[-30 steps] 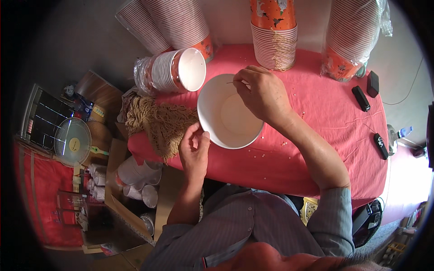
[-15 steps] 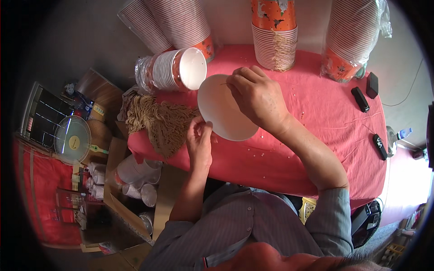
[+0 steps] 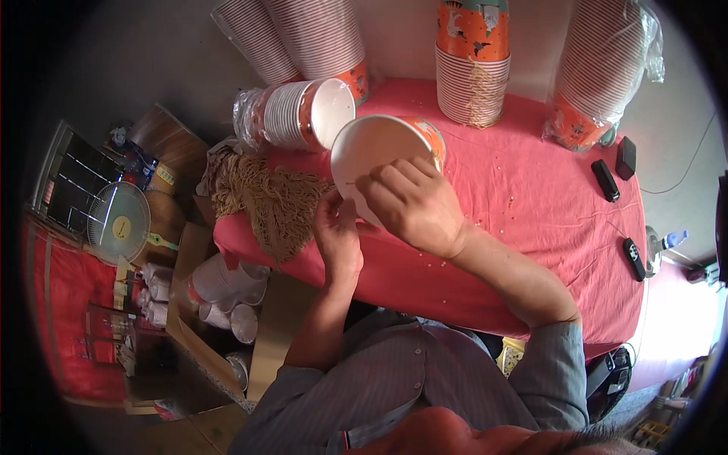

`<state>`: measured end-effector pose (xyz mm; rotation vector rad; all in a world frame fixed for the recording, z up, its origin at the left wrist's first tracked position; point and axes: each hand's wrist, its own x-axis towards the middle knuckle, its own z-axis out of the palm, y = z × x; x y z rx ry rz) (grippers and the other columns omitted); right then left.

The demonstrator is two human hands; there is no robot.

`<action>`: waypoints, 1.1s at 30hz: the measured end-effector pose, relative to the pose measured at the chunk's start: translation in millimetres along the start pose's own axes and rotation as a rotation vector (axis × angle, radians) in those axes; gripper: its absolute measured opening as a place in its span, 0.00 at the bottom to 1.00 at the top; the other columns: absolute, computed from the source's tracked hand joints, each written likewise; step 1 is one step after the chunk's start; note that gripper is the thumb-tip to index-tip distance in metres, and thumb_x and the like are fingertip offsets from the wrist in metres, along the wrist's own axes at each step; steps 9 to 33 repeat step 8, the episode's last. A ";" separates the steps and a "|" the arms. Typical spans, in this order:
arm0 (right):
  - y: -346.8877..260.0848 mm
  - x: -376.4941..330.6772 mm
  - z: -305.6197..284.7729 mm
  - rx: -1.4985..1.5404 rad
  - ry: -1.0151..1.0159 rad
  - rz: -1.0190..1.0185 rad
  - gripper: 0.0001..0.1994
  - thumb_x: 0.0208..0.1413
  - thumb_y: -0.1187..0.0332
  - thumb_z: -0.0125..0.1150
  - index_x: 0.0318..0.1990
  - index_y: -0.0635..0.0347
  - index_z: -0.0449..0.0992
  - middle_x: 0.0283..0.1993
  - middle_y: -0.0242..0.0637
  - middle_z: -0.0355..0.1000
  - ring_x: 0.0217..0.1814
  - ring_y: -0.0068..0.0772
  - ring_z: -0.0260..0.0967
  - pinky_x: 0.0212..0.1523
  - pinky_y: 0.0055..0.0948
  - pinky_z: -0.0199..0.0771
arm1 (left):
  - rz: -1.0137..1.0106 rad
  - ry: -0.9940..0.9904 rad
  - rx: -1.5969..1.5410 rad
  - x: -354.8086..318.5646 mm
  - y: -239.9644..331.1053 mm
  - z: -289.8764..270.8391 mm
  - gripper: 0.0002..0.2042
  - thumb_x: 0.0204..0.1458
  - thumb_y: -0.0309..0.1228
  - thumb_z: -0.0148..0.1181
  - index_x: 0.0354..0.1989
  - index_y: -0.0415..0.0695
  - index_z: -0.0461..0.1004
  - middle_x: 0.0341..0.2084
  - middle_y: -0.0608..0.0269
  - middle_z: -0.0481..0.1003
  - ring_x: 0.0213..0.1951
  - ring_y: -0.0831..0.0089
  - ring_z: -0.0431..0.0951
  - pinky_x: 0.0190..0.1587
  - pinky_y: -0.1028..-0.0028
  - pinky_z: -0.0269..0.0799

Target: Threading string handles through pre-punched holes in paper buckets.

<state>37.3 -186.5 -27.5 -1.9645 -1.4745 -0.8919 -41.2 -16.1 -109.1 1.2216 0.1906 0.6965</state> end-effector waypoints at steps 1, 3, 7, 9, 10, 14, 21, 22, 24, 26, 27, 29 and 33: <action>-4.4 1.7 11.5 0.111 -0.015 0.170 0.10 0.55 0.68 0.70 0.43 0.60 0.85 0.48 0.39 0.84 0.45 0.39 0.83 0.45 0.36 0.81 | 0.001 0.005 -0.001 0.4 0.8 0.5 0.10 0.70 0.22 0.57 0.55 0.34 0.74 0.44 0.58 0.79 0.37 0.74 0.84 0.28 0.73 0.89; -5.1 -2.5 35.6 0.466 -0.122 0.610 0.08 0.62 0.69 0.69 0.43 0.64 0.85 0.41 0.44 0.85 0.40 0.45 0.85 0.43 0.39 0.84 | 0.013 0.044 0.069 -0.2 2.1 7.6 0.10 0.70 0.22 0.57 0.57 0.33 0.74 0.45 0.58 0.79 0.39 0.75 0.84 0.31 0.72 0.90; 11.7 -19.7 71.2 0.958 -0.063 0.894 0.09 0.68 0.63 0.69 0.45 0.59 0.87 0.41 0.42 0.88 0.39 0.45 0.87 0.43 0.38 0.85 | 0.020 0.012 0.154 -10.6 -8.9 9.5 0.11 0.70 0.20 0.59 0.58 0.32 0.72 0.47 0.55 0.79 0.43 0.73 0.84 0.40 0.72 0.91; 9.5 -16.8 71.9 1.012 -0.099 0.977 0.12 0.68 0.59 0.70 0.47 0.58 0.88 0.43 0.41 0.89 0.40 0.47 0.87 0.45 0.40 0.86 | 0.062 0.001 0.216 -7.7 -15.8 -0.2 0.11 0.71 0.21 0.59 0.59 0.35 0.72 0.48 0.54 0.80 0.47 0.72 0.84 0.49 0.70 0.88; 9.5 -16.8 71.9 1.012 -0.099 0.977 0.12 0.68 0.59 0.70 0.47 0.58 0.88 0.43 0.41 0.89 0.40 0.47 0.87 0.45 0.40 0.86 | 0.062 0.001 0.216 -7.7 -15.8 -0.2 0.11 0.71 0.21 0.59 0.59 0.35 0.72 0.48 0.54 0.80 0.47 0.72 0.84 0.49 0.70 0.88; 9.5 -16.8 71.9 1.012 -0.099 0.977 0.12 0.68 0.59 0.70 0.47 0.58 0.88 0.43 0.41 0.89 0.40 0.47 0.87 0.45 0.40 0.86 | 0.062 0.001 0.216 -7.7 -15.8 -0.2 0.11 0.71 0.21 0.59 0.59 0.35 0.72 0.48 0.54 0.80 0.47 0.72 0.84 0.49 0.70 0.88; 9.5 -16.8 71.9 1.012 -0.099 0.977 0.12 0.68 0.59 0.70 0.47 0.58 0.88 0.43 0.41 0.89 0.40 0.47 0.87 0.45 0.40 0.86 | 0.062 0.001 0.216 -7.7 -15.8 -0.2 0.11 0.71 0.21 0.59 0.59 0.35 0.72 0.48 0.54 0.80 0.47 0.72 0.84 0.49 0.70 0.88; 9.5 -16.8 71.9 1.012 -0.099 0.977 0.12 0.68 0.59 0.70 0.47 0.58 0.88 0.43 0.41 0.89 0.40 0.47 0.87 0.45 0.40 0.86 | 0.062 0.001 0.216 -7.7 -15.8 -0.2 0.11 0.71 0.21 0.59 0.59 0.35 0.72 0.48 0.54 0.80 0.47 0.72 0.84 0.49 0.70 0.88; 9.5 -16.8 71.9 1.012 -0.099 0.977 0.12 0.68 0.59 0.70 0.47 0.58 0.88 0.43 0.41 0.89 0.40 0.47 0.87 0.45 0.40 0.86 | 0.062 0.001 0.216 -7.7 -15.8 -0.2 0.11 0.71 0.21 0.59 0.59 0.35 0.72 0.48 0.54 0.80 0.47 0.72 0.84 0.49 0.70 0.88; 9.5 -16.8 71.9 1.012 -0.099 0.977 0.12 0.68 0.59 0.70 0.47 0.58 0.88 0.43 0.41 0.89 0.40 0.47 0.87 0.45 0.40 0.86 | 0.062 0.001 0.216 -7.7 -15.8 -0.2 0.11 0.71 0.21 0.59 0.59 0.35 0.72 0.48 0.54 0.80 0.47 0.72 0.84 0.49 0.70 0.88; 9.5 -16.8 71.9 1.012 -0.099 0.977 0.12 0.68 0.59 0.70 0.47 0.58 0.88 0.43 0.41 0.89 0.40 0.47 0.87 0.45 0.40 0.86 | 0.062 0.001 0.216 -7.7 -15.8 -0.2 0.11 0.71 0.21 0.59 0.59 0.35 0.72 0.48 0.54 0.80 0.47 0.72 0.84 0.49 0.70 0.88; 9.5 -16.8 71.9 1.012 -0.099 0.977 0.12 0.68 0.59 0.70 0.47 0.58 0.88 0.43 0.41 0.89 0.40 0.47 0.87 0.45 0.40 0.86 | 0.062 0.001 0.216 -7.7 -15.8 -0.2 0.11 0.71 0.21 0.59 0.59 0.35 0.72 0.48 0.54 0.80 0.47 0.72 0.84 0.49 0.70 0.88; 9.5 -16.8 71.9 1.012 -0.099 0.977 0.12 0.68 0.59 0.70 0.47 0.58 0.88 0.43 0.41 0.89 0.40 0.47 0.87 0.45 0.40 0.86 | 0.062 0.001 0.216 -7.7 -15.8 -0.2 0.11 0.71 0.21 0.59 0.59 0.35 0.72 0.48 0.54 0.80 0.47 0.72 0.84 0.49 0.70 0.88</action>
